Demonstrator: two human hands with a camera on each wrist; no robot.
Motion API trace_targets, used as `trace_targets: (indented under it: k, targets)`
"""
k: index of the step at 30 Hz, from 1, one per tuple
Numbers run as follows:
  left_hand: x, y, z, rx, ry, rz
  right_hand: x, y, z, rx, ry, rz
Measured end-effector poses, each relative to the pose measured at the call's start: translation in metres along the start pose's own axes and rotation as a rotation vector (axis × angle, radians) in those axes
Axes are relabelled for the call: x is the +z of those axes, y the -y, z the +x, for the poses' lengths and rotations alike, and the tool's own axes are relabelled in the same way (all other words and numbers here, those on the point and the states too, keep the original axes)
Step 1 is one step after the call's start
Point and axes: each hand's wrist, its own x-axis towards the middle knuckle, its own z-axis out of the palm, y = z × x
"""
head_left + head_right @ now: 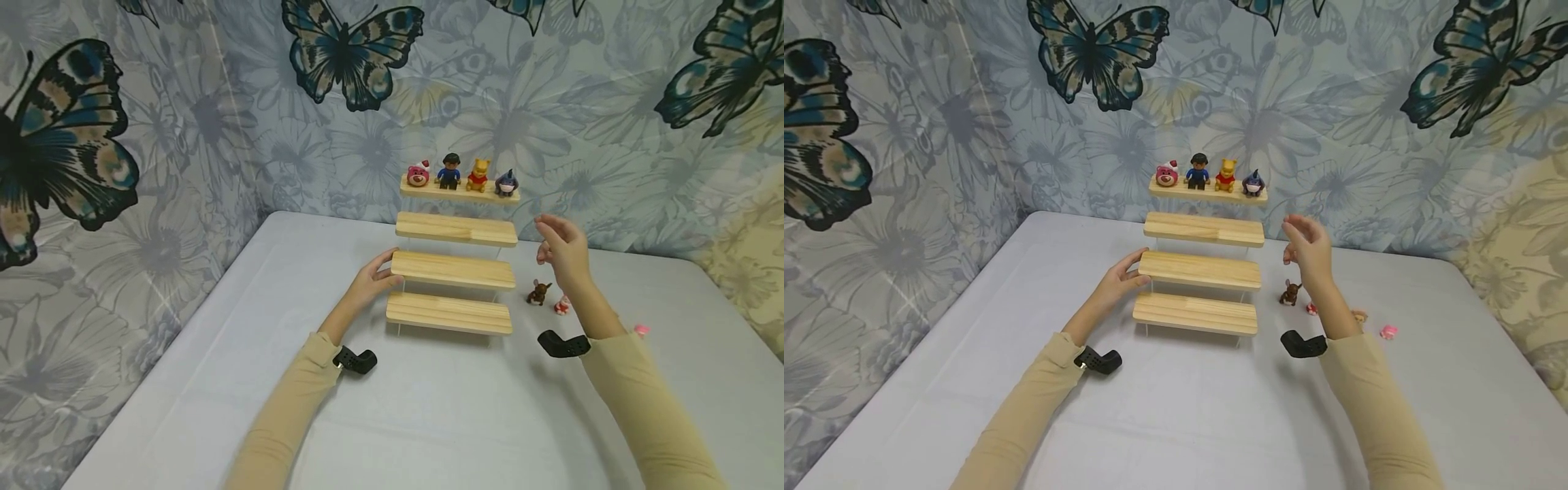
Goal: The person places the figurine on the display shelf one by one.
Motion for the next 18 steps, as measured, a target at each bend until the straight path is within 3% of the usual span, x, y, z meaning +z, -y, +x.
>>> trace_targets:
  k: [5, 9, 14, 18]
  targets:
    - [-0.003, 0.011, 0.004, 0.009, -0.022, 0.008, -0.010, -0.006, -0.008, 0.081, -0.008, -0.070]
    - [-0.005, 0.019, 0.007, 0.018, -0.020, -0.005, -0.035, -0.037, 0.002, 0.092, 0.003, -0.107]
    - [-0.001, 0.004, 0.002, 0.008, -0.005, 0.000, -0.069, -0.086, 0.018, 0.062, 0.011, -0.140]
    - [0.001, 0.000, 0.000, -0.001, -0.012, 0.017, -0.065, -0.084, 0.007, 0.043, -0.023, -0.133]
